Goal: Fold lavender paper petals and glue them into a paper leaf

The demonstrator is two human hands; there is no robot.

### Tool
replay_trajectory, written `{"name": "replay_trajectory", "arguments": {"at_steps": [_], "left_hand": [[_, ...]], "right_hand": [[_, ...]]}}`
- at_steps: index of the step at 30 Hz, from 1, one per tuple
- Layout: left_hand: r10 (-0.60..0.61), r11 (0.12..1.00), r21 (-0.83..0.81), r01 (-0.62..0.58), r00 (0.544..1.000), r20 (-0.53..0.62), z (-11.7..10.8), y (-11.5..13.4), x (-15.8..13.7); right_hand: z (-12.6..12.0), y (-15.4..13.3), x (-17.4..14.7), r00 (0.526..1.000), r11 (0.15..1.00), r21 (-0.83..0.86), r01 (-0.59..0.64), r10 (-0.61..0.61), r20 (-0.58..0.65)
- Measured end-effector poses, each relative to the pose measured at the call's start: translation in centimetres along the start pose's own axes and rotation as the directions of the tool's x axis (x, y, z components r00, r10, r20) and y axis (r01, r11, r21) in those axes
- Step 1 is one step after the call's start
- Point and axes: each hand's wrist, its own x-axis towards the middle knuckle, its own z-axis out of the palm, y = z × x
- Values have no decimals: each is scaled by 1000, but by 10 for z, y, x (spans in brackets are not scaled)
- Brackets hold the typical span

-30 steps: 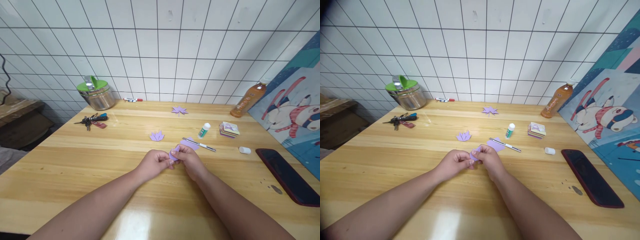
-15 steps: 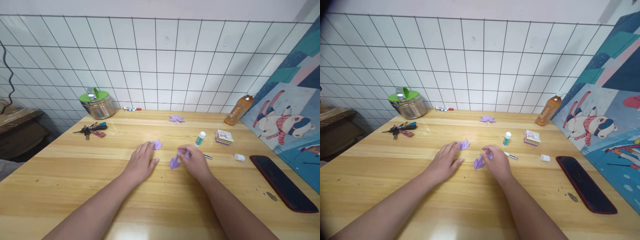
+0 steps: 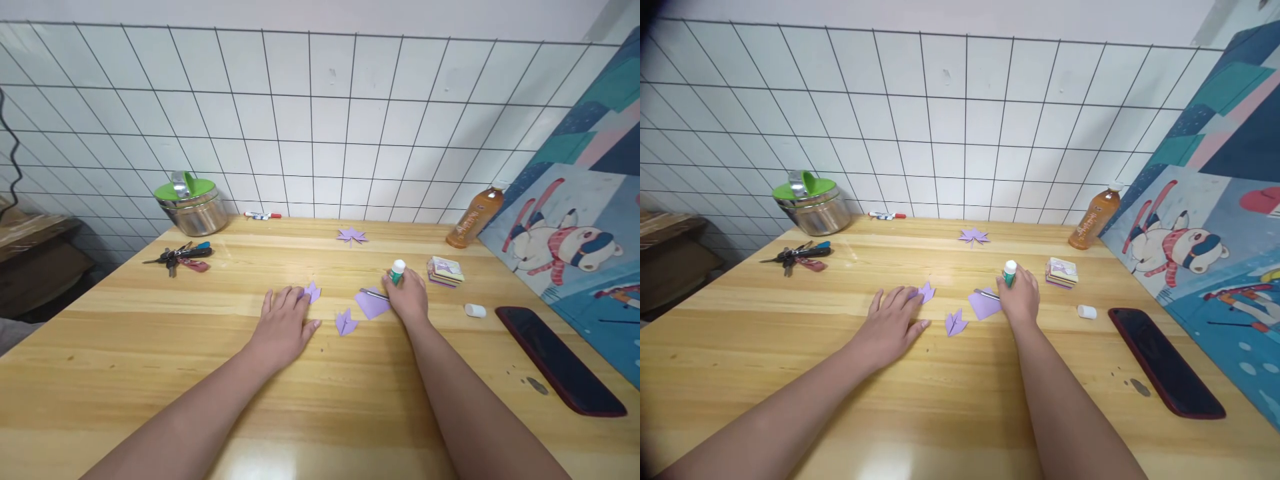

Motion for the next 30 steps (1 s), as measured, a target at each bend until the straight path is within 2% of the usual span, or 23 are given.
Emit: {"name": "replay_trajectory", "arguments": {"at_steps": [1, 3, 4, 5, 6, 7, 8, 9, 10, 11, 13, 15, 17, 19, 21, 25, 28, 30], "left_hand": [[15, 1000, -5, -15, 1000, -9, -1, 0, 0], [51, 998, -30, -51, 999, -4, -2, -1, 1], [65, 997, -48, -65, 998, 3, -3, -3, 3], [74, 995, -70, -73, 997, 11, -4, -6, 5], [75, 993, -91, -73, 997, 12, -5, -9, 7], [74, 991, -113, -73, 997, 8, -6, -12, 9], [86, 987, -135, -84, 996, 9, -8, -14, 11], [94, 984, -150, -93, 996, 5, -9, -16, 12], [101, 982, -159, -100, 995, -1, -10, -18, 13], [105, 981, -163, -105, 994, -9, -11, -18, 13], [109, 981, -161, -111, 994, -24, -12, -18, 11], [130, 976, -173, -131, 991, -20, -13, -14, 9], [169, 964, -208, -166, 986, -3, -13, -9, 5], [209, 945, -259, -200, 978, 9, -12, -2, 1], [253, 920, -318, -230, 967, 34, -11, 5, -2], [244, 899, -374, -229, 970, -8, -8, 10, -3], [259, 894, -365, -258, 965, -47, -4, 7, 2], [297, 893, -345, -288, 954, -28, -2, 5, 4]], "right_hand": [[-4, -4, -1, 1000, 1000, 8, -19, 19, -10], [-15, -17, -9, 997, 990, 127, -67, 70, -19], [-21, -25, -16, 996, 966, 247, -79, 70, 46], [-27, -34, -25, 983, 906, 407, -119, 51, 174], [-31, -44, -36, 933, 804, 555, -214, 1, 359], [-34, -53, -47, 829, 679, 635, -369, -69, 556], [-35, -61, -58, 684, 565, 626, -538, -141, 716], [-34, -68, -68, 531, 498, 557, -665, -209, 821], [-33, -73, -75, 415, 476, 484, -734, -250, 875], [-31, -76, -79, 352, 481, 432, -763, -252, 901], [-28, -76, -79, 384, 520, 416, -746, -175, 907], [-28, -71, -71, 461, 606, 437, -665, -127, 878], [-33, -65, -63, 557, 730, 464, -502, -137, 819], [-39, -61, -57, 666, 790, 487, -373, -138, 733], [-45, -60, -55, 724, 808, 503, -307, -144, 675], [-53, -66, -53, 789, 848, 474, -236, -118, 602], [-52, -68, -51, 836, 772, 559, -303, -66, 545], [-48, -69, -54, 857, 725, 606, -326, -44, 513]]}}
